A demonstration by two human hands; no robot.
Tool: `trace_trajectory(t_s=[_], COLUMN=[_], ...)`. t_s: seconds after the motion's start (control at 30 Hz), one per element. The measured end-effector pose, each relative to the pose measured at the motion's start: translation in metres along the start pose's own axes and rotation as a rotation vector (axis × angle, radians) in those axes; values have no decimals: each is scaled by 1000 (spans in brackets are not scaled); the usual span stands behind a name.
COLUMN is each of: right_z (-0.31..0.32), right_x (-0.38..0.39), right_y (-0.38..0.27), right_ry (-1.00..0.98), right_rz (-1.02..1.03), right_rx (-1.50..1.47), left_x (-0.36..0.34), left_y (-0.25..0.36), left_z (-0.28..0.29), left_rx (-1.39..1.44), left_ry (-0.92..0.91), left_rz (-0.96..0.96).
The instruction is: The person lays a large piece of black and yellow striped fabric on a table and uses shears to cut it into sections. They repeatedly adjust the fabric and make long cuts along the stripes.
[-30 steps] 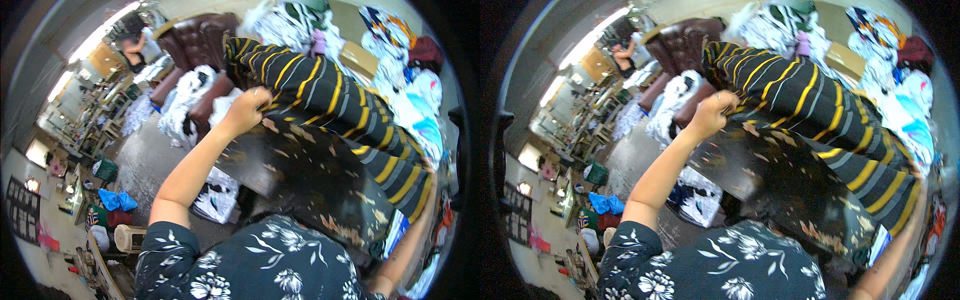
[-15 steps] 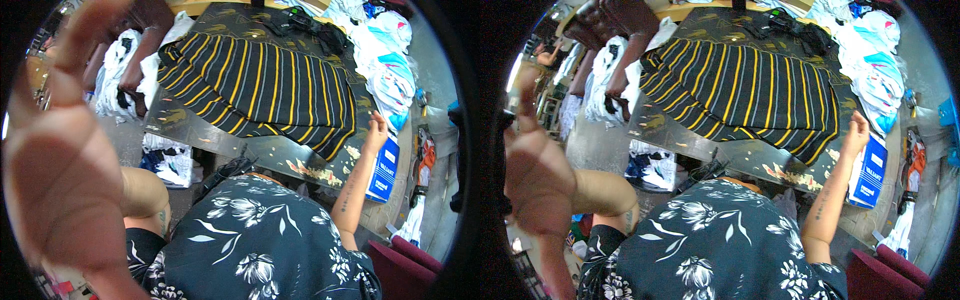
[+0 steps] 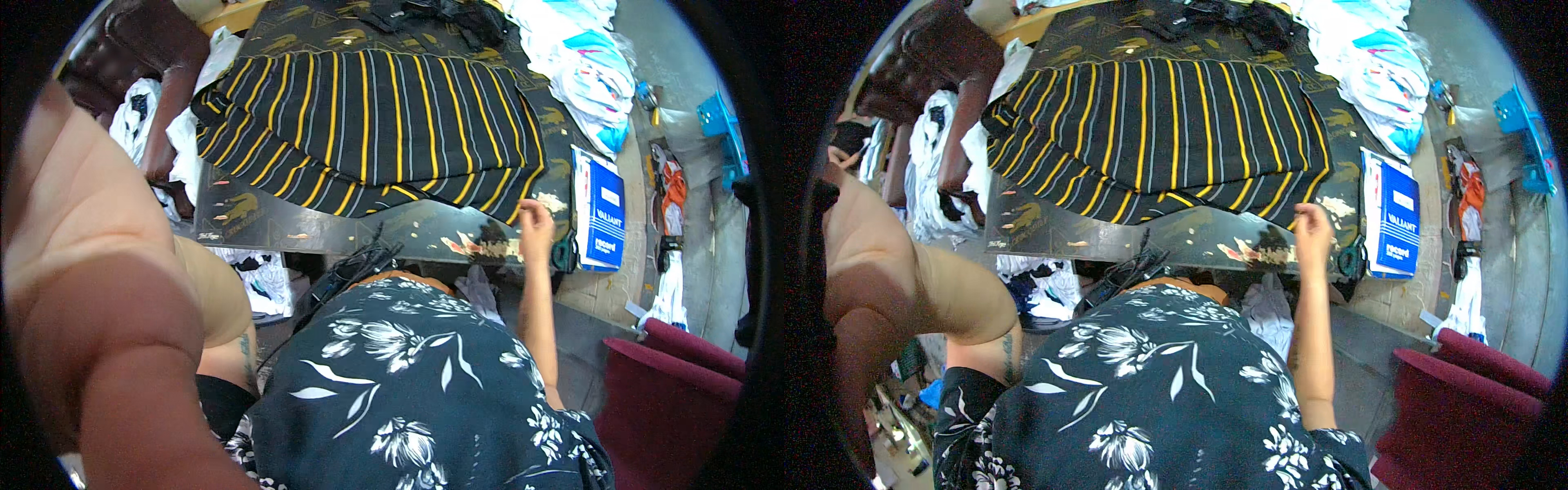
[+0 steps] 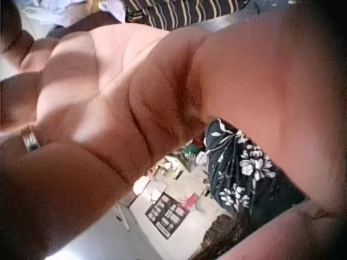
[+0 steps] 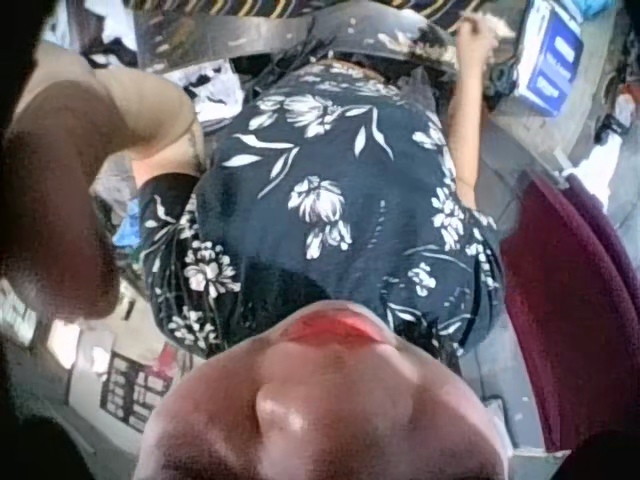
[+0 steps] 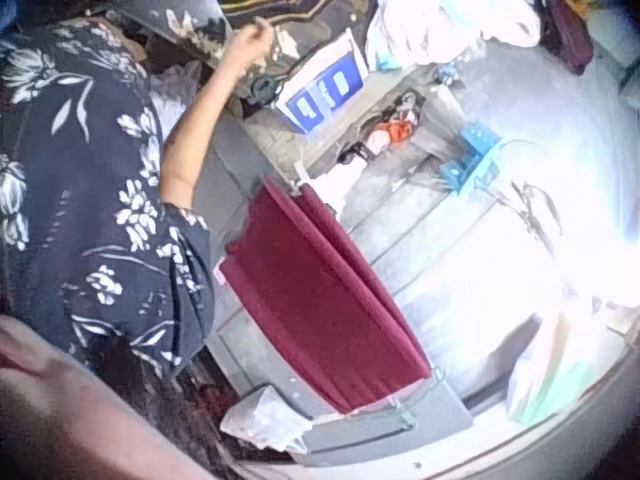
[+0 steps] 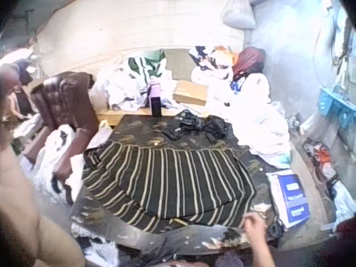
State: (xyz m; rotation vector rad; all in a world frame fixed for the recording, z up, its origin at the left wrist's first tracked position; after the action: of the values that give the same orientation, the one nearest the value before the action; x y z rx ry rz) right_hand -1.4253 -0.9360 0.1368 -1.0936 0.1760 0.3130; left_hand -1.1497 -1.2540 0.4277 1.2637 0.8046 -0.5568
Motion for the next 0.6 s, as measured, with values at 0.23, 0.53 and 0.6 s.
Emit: trace_trajectory(t_s=[0.23, 0.53, 0.6], right_z=[-27, -29, -19], right_x=[57, 28, -13], right_y=[-11, 42, 44], right_ry=[-95, -28, -107], right_rz=[245, 155, 155], right_rx=[277, 636, 661], left_x=[84, 327, 294], left_y=[-158, -282, -295], left_z=[152, 244, 297], left_rx=[-672, -1643, -1751], left_ry=[710, 768, 147], left_rz=[672, 1469, 1284])
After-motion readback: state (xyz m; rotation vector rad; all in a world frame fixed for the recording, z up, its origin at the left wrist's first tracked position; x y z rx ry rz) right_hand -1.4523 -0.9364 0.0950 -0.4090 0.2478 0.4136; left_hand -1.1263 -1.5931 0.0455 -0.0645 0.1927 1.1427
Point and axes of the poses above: each hand's wrist, its own x-axis away from the middle knuckle, its own z-axis out of the back of the hand, y = z × x, the point moved 2 cm from there along -x, towards the middle knuckle, and after that the axes turned 14 degrees about y, right-handed, at the moved point
